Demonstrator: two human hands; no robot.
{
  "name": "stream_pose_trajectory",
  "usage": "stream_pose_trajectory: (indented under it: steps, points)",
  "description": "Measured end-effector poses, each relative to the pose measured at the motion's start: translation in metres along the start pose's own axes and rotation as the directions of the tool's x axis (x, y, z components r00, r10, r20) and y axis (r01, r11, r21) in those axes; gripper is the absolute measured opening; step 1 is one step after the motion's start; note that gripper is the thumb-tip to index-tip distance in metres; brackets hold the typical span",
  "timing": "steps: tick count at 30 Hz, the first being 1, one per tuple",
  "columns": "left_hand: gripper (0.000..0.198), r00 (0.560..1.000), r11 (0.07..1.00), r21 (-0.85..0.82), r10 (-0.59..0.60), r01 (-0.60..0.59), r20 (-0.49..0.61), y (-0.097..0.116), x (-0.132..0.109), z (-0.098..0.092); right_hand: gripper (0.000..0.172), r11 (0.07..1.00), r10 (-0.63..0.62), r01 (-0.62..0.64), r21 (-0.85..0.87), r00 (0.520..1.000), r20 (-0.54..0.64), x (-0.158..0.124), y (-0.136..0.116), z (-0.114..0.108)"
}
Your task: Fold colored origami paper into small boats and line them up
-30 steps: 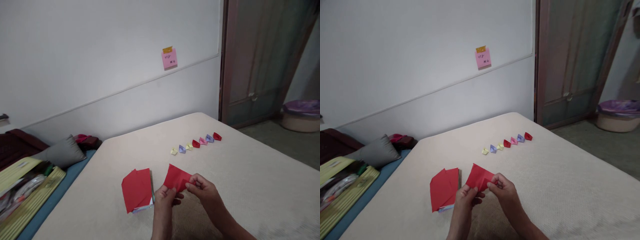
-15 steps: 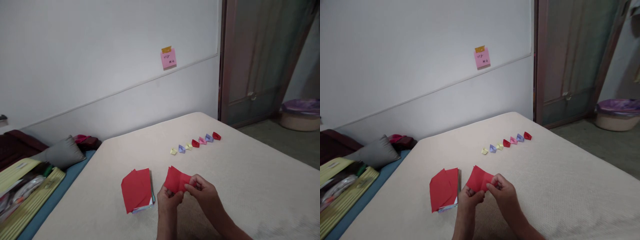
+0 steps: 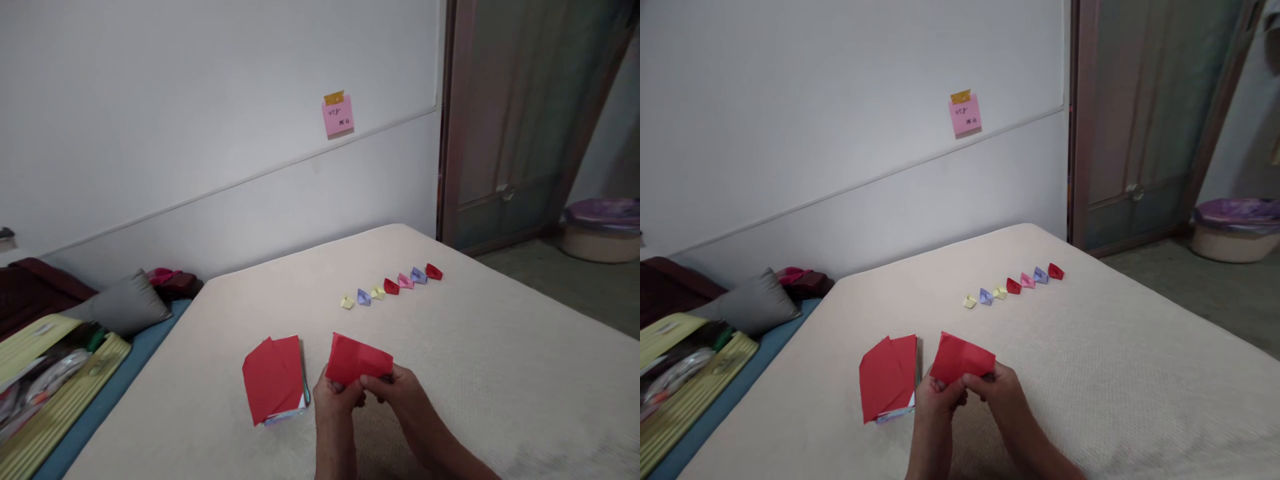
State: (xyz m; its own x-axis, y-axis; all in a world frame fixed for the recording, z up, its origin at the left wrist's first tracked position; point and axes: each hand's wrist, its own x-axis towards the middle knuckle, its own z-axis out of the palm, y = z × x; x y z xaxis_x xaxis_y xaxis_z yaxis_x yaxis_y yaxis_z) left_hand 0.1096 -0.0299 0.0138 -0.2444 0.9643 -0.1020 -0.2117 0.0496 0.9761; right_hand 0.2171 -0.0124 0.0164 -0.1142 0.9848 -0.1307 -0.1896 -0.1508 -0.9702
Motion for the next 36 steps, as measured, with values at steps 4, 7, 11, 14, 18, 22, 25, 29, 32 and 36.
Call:
stream_pose_trajectory:
  steps: [4, 7, 11, 14, 18, 22, 25, 29, 32, 36]
  points:
    - [0.011, 1.000, 1.000, -0.008, 0.017, -0.017, 0.021, 0.000, 0.000, 0.001, 0.014, 1.000, 0.008, -0.008, 0.001, 0.998, -0.068, 0.002, 0.002, 0.000]
    - [0.014, 1.000, 0.999, -0.044, -0.002, 0.003, 0.029, -0.002, 0.002, 0.001, 0.015, 1.000, -0.013, 0.011, -0.016, 0.996, -0.089, 0.003, 0.001, -0.003]
    - [0.014, 0.999, 0.998, -0.060, -0.027, 0.029, 0.036, -0.002, 0.003, -0.001, 0.018, 0.998, -0.021, 0.016, -0.057, 0.996, -0.089, 0.005, 0.002, -0.010]
    - [0.012, 0.999, 0.998, -0.061, -0.028, 0.029, 0.018, 0.000, 0.002, -0.003, 0.030, 0.996, -0.020, 0.011, -0.083, 0.994, -0.111, 0.007, 0.004, -0.016]
    - [0.015, 0.999, 0.993, -0.111, -0.038, 0.033, -0.038, 0.001, 0.003, -0.005, 0.036, 0.994, -0.024, 0.015, -0.111, 0.996, -0.085, 0.008, 0.004, -0.018]
    - [0.020, 0.989, 0.976, -0.219, -0.035, 0.003, -0.141, 0.002, 0.005, -0.008, 0.028, 0.993, 0.029, -0.028, -0.111, 1.000, 0.007, 0.005, 0.001, -0.013]
    - [0.026, 0.977, 0.972, -0.233, -0.055, 0.005, -0.207, 0.003, 0.005, -0.010, 0.022, 0.991, 0.067, -0.057, -0.117, 0.994, 0.089, 0.003, 0.001, -0.009]
    - [0.031, 0.968, 0.972, -0.235, -0.071, 0.013, -0.241, 0.006, 0.003, -0.010, 0.017, 0.990, 0.071, -0.049, -0.134, 0.984, 0.162, 0.002, 0.004, -0.007]
    - [0.033, 0.971, 0.964, -0.264, -0.081, 0.019, -0.224, 0.010, 0.000, -0.008, 0.017, 0.988, 0.068, -0.045, -0.145, 0.985, 0.157, 0.003, 0.007, -0.008]
    - [0.024, 0.988, 0.965, -0.261, -0.075, 0.038, -0.134, 0.011, -0.003, -0.006, 0.021, 0.986, 0.058, -0.034, -0.161, 0.987, 0.147, 0.004, 0.006, -0.008]
